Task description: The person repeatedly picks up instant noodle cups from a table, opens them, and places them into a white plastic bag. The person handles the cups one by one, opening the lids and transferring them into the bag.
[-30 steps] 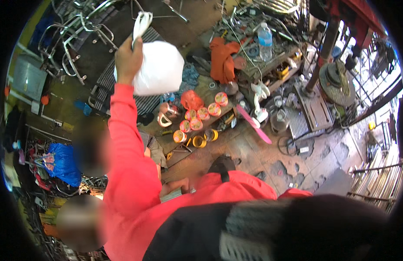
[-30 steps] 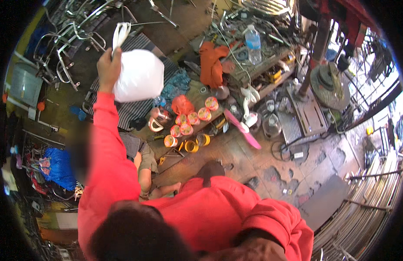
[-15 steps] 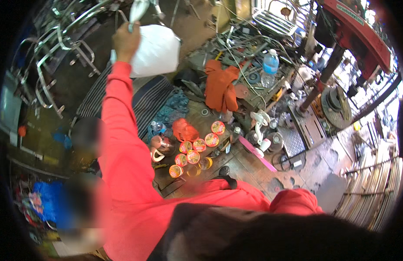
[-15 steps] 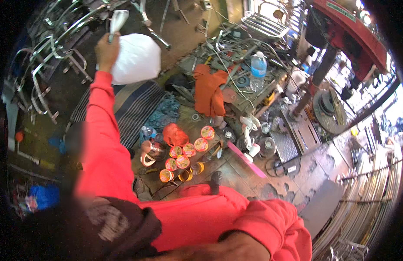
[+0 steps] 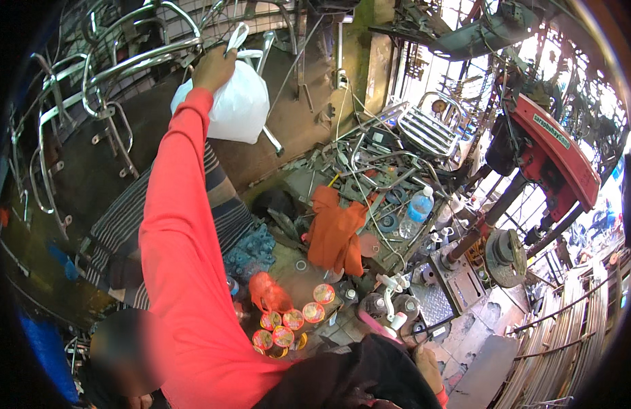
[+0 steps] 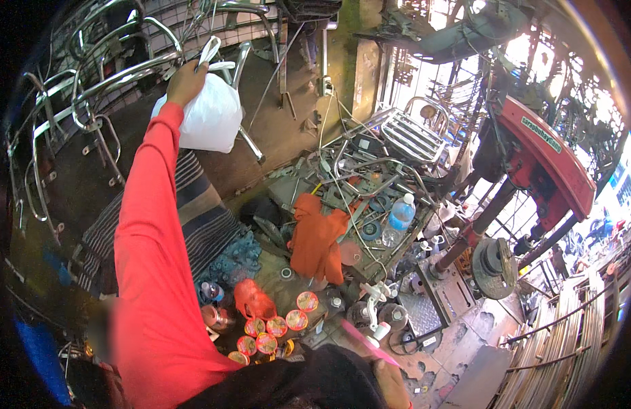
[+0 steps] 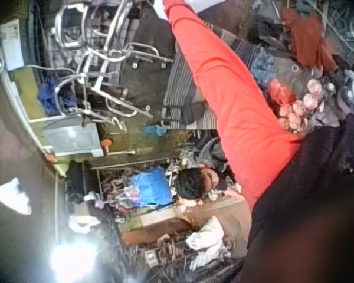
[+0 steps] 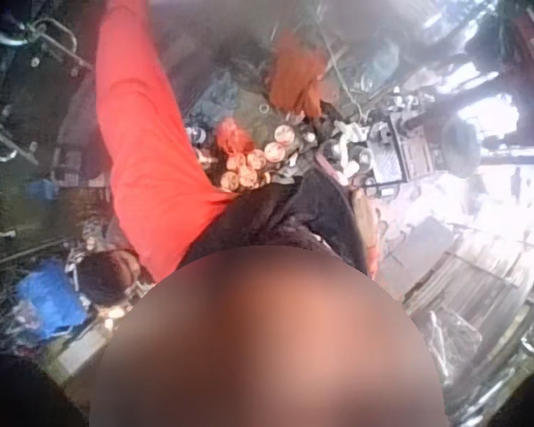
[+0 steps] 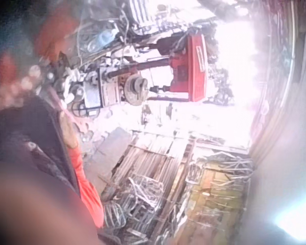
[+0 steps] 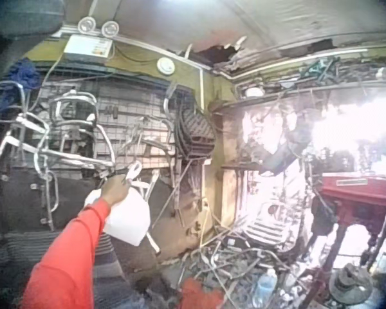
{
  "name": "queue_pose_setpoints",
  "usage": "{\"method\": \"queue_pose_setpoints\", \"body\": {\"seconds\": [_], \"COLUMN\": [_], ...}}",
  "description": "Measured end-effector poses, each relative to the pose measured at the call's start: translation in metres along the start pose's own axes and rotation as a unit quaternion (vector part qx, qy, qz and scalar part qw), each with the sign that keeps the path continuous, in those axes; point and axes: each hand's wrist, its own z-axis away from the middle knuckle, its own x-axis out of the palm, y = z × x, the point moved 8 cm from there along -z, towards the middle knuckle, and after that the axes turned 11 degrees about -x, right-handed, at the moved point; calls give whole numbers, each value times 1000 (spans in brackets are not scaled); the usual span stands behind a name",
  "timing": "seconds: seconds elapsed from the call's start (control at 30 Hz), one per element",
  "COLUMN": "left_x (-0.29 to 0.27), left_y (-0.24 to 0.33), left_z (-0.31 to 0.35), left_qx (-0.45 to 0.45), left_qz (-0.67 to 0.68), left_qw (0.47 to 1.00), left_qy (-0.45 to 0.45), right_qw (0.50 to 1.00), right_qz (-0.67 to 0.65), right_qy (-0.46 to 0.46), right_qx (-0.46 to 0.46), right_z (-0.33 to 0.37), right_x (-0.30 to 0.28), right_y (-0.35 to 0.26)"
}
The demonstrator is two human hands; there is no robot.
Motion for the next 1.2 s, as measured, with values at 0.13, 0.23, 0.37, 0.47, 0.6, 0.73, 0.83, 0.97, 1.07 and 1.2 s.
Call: {"method": "queue_pose_setpoints", "body": {"seconds": [0.13, 0.23, 0.37, 0.47, 0.6, 0.73, 0.83, 0.97, 1.07, 1.2], "left_x": [30, 47, 66, 81, 99, 102, 115, 123, 129, 126], "left_y": [15, 24, 26, 19, 11, 7, 5, 21, 36, 58], "left_z": [-57, -77, -90, -91, -87, -90, -97, -106, -105, -89], "left_qx": [-56, -62, -54, -64, -86, -82, -70, 6, 20, 71], "left_qz": [68, 84, 76, 92, 71, 75, 97, 104, 70, -22], "left_qw": [996, 994, 993, 990, 994, 994, 991, 994, 997, 997], "left_qy": [-15, 13, 76, 82, 13, -5, -54, -32, -36, 9], "right_qw": [993, 985, 983, 985, 983, 986, 986, 972, 978, 991], "right_qz": [106, 146, 107, 118, 156, 139, 140, 211, 178, 67], "right_qy": [60, 86, 143, 122, 82, 83, 81, 72, 82, 114], "right_qx": [4, 16, 35, 15, -54, -46, -27, -70, -69, 1], "right_z": [9, 11, 11, 12, -1, -13, -15, -13, -12, -9], "right_x": [-13, -9, 6, 18, 34, 39, 37, 36, 38, 38], "right_y": [16, 22, 11, -26, -72, -82, -80, -82, -72, -51]}}
